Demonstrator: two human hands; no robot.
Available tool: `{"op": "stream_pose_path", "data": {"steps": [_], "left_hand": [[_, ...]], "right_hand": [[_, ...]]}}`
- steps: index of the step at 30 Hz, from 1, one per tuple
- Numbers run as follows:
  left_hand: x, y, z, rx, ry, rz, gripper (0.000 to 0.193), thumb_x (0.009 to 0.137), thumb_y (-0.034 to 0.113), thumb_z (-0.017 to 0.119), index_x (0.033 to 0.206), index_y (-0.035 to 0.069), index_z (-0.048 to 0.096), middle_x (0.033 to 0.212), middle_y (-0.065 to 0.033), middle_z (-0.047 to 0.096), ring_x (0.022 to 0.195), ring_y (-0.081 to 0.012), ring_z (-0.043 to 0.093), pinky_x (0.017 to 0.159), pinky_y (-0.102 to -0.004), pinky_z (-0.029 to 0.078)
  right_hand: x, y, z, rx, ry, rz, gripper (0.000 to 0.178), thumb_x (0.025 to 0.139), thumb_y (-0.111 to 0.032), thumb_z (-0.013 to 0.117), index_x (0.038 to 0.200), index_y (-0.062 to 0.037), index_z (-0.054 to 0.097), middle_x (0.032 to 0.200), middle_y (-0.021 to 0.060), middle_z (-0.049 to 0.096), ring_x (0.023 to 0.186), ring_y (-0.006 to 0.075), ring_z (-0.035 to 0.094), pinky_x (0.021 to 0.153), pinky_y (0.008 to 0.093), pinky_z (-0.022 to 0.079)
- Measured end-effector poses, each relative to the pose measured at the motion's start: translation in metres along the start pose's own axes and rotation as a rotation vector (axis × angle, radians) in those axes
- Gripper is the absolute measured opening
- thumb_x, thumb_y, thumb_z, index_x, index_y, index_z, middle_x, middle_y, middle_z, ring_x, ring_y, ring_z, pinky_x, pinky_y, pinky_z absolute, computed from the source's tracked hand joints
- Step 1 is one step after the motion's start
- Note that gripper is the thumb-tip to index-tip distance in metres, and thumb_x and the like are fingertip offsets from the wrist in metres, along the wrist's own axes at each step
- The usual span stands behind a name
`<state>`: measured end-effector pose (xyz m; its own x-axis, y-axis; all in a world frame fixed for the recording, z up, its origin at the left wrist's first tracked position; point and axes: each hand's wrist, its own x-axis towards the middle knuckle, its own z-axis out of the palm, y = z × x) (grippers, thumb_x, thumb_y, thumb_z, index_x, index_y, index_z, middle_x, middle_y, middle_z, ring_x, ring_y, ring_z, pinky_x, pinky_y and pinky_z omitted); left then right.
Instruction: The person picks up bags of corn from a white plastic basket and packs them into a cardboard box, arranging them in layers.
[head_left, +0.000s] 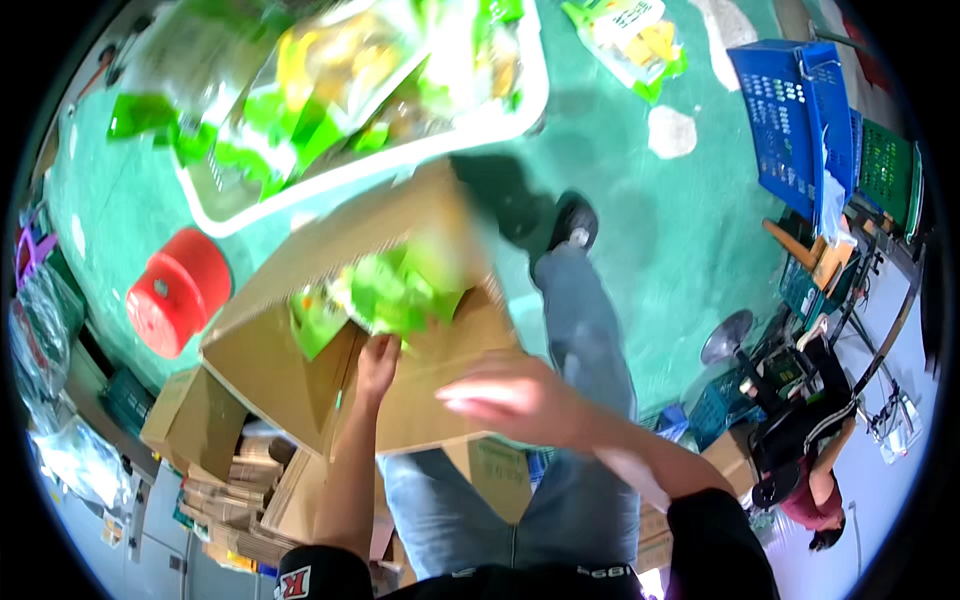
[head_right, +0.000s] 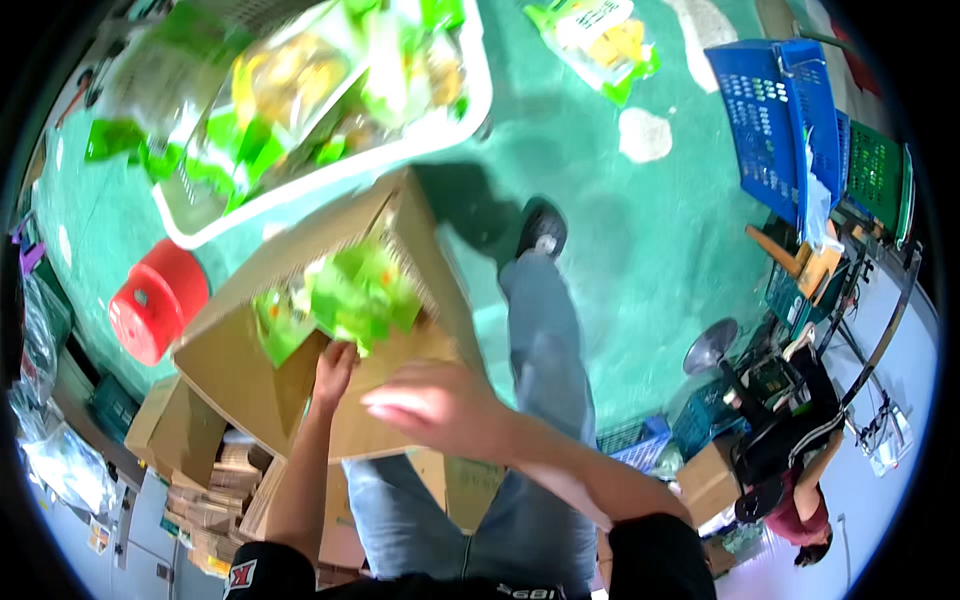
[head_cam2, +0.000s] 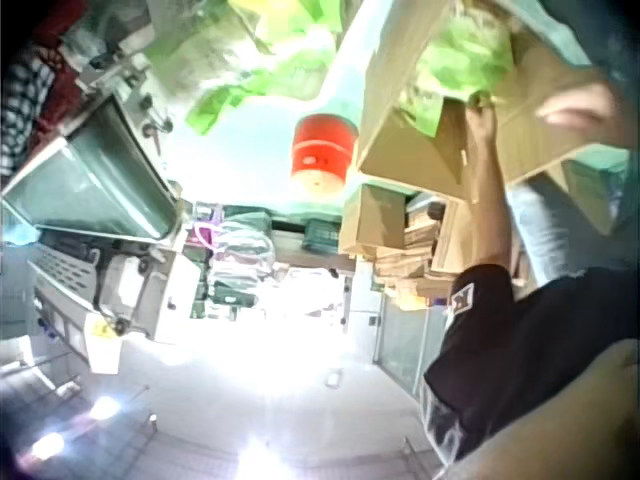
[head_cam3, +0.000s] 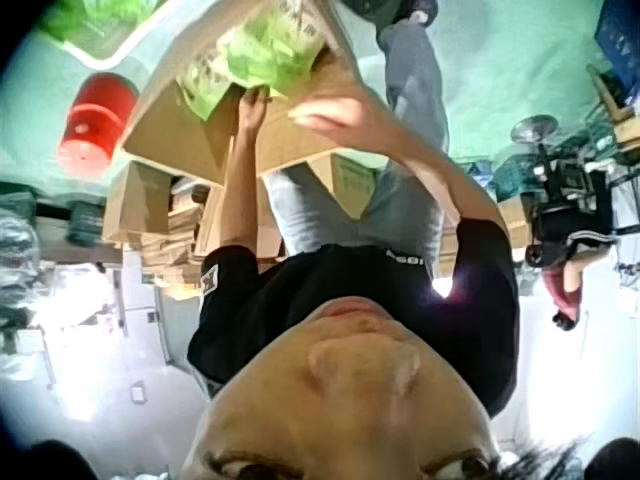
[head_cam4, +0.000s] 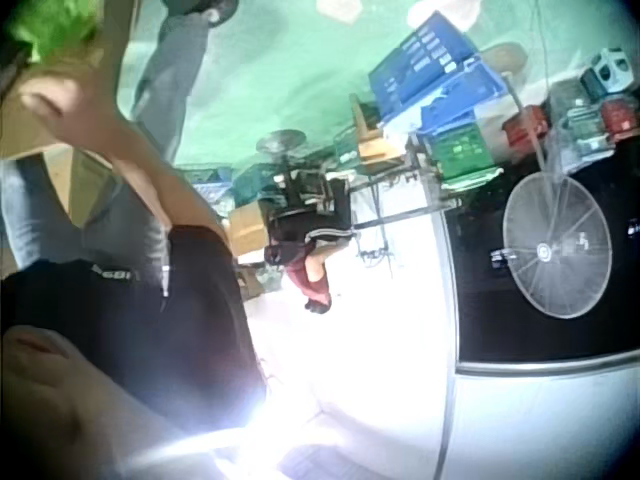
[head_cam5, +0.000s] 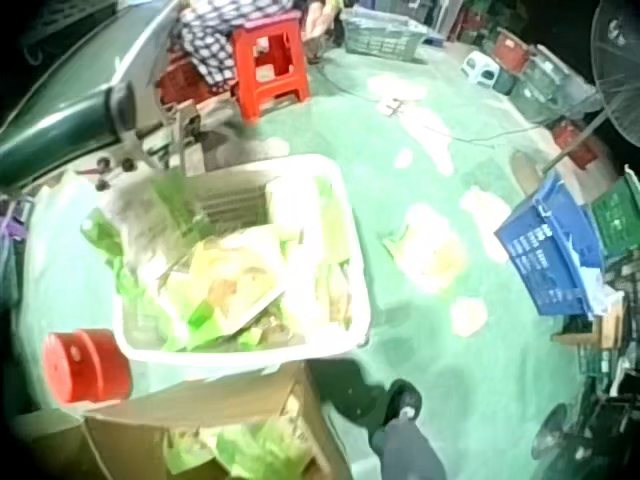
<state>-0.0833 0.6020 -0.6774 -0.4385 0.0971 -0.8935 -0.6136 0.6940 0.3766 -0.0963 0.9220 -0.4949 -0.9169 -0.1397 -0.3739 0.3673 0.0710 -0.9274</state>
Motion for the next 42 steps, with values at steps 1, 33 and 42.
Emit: {"op": "stream_pose_path", "data": {"steps": [1,33,42], "left_hand": [[0.002,-0.008,0.009,0.017,0.006,-0.017,0.035,0.092,0.027,0.061,0.103,-0.006,0.063,0.087,-0.0136,0.068,0.076,-0.017,0.064,0.07,-0.0315,0.051],[-0.254,0.103,0.006,-1.193,-0.949,-0.601,0.097,0.086,0.079,0.026,0.151,0.007,0.019,0.152,-0.0123,0.027,0.134,-0.0295,0.034,0.109,-0.0478,0.032],[-0.224,0.079,-0.045,-0.689,-0.374,0.216,0.066,0.086,-0.006,0.054,0.147,0.007,0.03,0.136,-0.0076,0.046,0.124,-0.0161,0.043,0.102,-0.0296,0.036]], "right_hand": [[0.009,0.017,-0.043,-0.043,0.042,0.054,0.005,0.086,-0.004,0.064,0.09,-0.0029,0.067,0.081,0.0076,0.065,0.081,0.0189,0.064,0.074,0.0307,0.05],[-0.174,-0.171,0.009,-0.367,-0.265,0.167,0.017,0.068,0.0,0.068,0.071,-0.0014,0.051,0.131,0.0164,0.057,0.124,0.0359,0.053,0.096,0.0406,0.05],[-0.119,-0.039,0.094,-0.663,-0.176,-0.174,0.022,0.058,-0.002,0.069,0.066,-0.0057,0.049,0.134,0.0033,0.055,0.126,0.0336,0.049,0.098,0.0493,0.048]]}}
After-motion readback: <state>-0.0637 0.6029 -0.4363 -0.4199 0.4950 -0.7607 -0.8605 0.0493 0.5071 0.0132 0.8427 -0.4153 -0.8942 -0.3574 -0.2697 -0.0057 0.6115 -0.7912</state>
